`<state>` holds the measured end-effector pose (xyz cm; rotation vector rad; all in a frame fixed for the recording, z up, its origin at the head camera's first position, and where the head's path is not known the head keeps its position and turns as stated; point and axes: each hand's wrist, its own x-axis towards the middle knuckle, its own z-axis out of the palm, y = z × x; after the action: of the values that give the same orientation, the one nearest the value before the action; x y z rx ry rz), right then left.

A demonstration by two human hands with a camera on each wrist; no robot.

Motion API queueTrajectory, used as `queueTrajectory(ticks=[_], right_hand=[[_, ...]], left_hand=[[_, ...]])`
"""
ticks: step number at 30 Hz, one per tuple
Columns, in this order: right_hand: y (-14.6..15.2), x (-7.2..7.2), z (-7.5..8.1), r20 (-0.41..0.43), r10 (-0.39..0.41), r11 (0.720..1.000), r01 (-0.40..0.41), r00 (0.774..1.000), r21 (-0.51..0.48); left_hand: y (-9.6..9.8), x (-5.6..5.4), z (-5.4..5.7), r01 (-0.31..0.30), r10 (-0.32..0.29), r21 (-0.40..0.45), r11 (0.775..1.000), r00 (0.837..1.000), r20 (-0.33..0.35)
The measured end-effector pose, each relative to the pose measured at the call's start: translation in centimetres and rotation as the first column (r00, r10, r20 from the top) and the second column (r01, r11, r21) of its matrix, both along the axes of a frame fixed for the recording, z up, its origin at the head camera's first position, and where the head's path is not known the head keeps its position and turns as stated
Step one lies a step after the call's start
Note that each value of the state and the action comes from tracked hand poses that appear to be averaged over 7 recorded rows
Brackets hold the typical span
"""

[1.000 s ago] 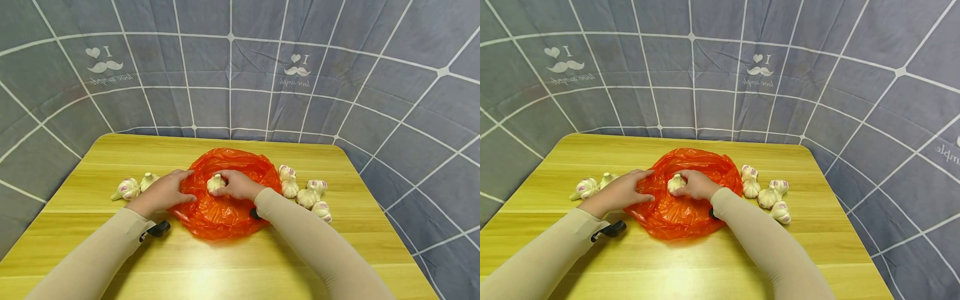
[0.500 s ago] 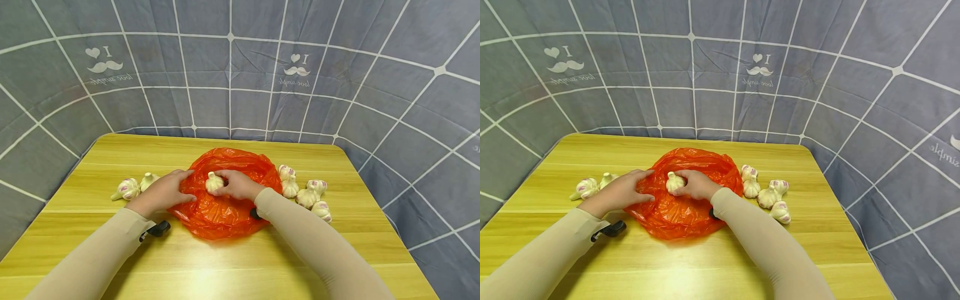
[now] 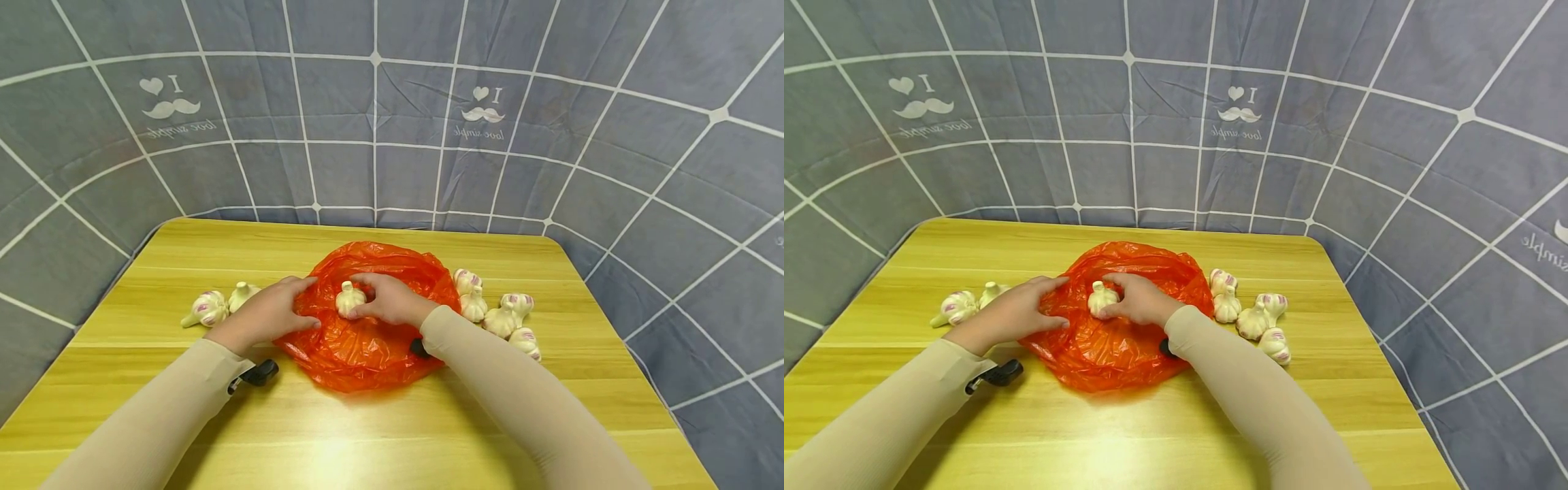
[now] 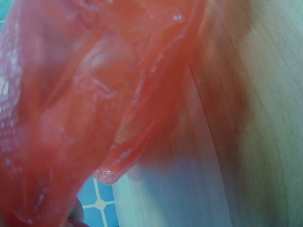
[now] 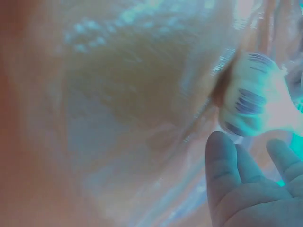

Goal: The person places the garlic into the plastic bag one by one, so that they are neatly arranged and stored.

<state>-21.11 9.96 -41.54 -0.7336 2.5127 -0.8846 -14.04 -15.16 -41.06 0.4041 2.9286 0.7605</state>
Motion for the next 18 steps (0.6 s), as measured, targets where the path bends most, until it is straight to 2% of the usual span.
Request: queueTrajectory(ticks=[7, 18], right_hand=[[0.8, 0.8, 1.9, -0.005, -0.011, 1.000, 0.011, 1.000, -0.007], [3.3, 1.8, 4.6, -0.023, 0.028, 0.998, -0.030, 0.999, -0.050]], left_hand=[[0.0, 0.1, -0.1, -0.003, 0.003, 0.006, 1.000, 1.000, 0.003], [0.1, 0.4, -0.2, 0.008, -0.008, -0.008, 1.000, 1.000, -0.010]])
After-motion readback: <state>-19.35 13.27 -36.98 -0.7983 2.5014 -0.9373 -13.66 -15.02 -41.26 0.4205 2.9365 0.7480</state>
